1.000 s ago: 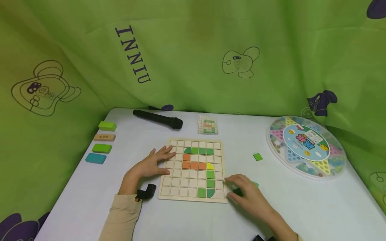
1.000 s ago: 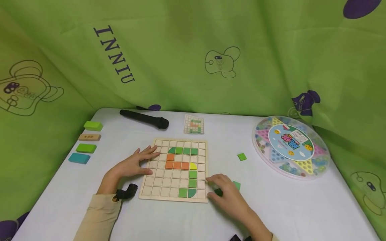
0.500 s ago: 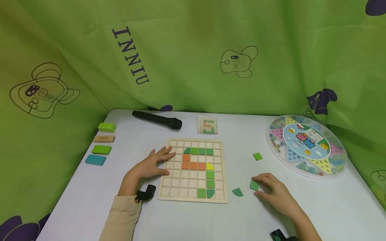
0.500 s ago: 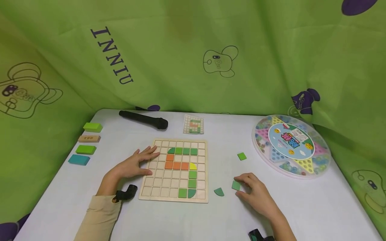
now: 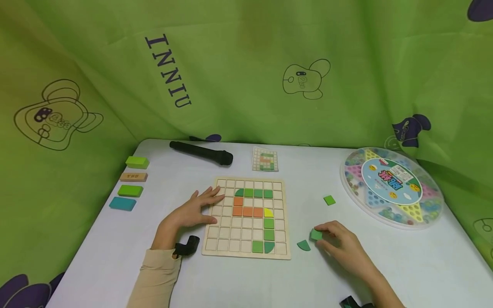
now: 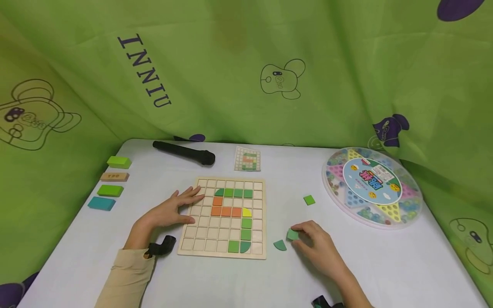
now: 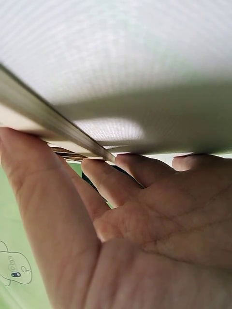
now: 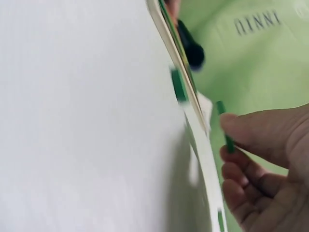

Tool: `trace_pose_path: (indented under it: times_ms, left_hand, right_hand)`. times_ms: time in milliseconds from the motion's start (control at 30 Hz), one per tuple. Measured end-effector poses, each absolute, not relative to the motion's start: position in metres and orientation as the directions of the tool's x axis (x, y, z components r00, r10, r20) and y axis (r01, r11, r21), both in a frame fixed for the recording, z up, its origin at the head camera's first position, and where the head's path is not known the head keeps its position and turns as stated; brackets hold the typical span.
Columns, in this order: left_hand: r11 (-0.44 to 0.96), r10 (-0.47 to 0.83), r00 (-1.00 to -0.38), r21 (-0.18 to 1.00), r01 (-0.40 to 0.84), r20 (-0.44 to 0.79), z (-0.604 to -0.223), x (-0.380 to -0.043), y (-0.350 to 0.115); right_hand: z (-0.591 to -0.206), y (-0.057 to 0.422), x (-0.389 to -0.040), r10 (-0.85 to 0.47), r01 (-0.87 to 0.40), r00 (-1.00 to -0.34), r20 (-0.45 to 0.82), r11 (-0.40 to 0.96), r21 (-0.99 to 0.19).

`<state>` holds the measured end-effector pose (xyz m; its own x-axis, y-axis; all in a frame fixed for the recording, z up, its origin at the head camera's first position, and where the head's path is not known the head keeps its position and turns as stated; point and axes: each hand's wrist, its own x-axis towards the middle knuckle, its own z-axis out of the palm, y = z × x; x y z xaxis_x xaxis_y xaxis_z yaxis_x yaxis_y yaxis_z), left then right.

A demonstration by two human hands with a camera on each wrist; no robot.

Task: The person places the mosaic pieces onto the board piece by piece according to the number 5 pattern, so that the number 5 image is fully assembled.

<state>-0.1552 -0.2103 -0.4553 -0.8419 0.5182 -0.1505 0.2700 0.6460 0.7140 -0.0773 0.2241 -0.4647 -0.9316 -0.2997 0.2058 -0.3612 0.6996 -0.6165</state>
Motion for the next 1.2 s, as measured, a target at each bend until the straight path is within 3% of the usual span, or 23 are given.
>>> trace_pose_path:
  times_ms: [400,700,1200]
  left_hand:
    - [0.651,0.528,-0.836,0.702,0.287,-0.148,-0.458,-0.156,-0.210]
    - [0.676,0.522,-0.838,0.677,0.292,-0.160,-0.454,-0.155,-0.210]
    - [0.675,0.505,-0.847,0.687,0.268,-0.166,-0.454,-0.155,-0.210]
  right_hand:
    - [-0.453,0.144,-0.074,-0.491,-0.475,-0.849,0.196,0.545,-0.691]
    - [-0.457,0.089,-0.075,-0.557,-0.483,-0.819,0.137,0.542,-0.687]
    - [-0.469,0.072,-0.076,-0.587,-0.520,-0.799,0.127,0.571,-0.635]
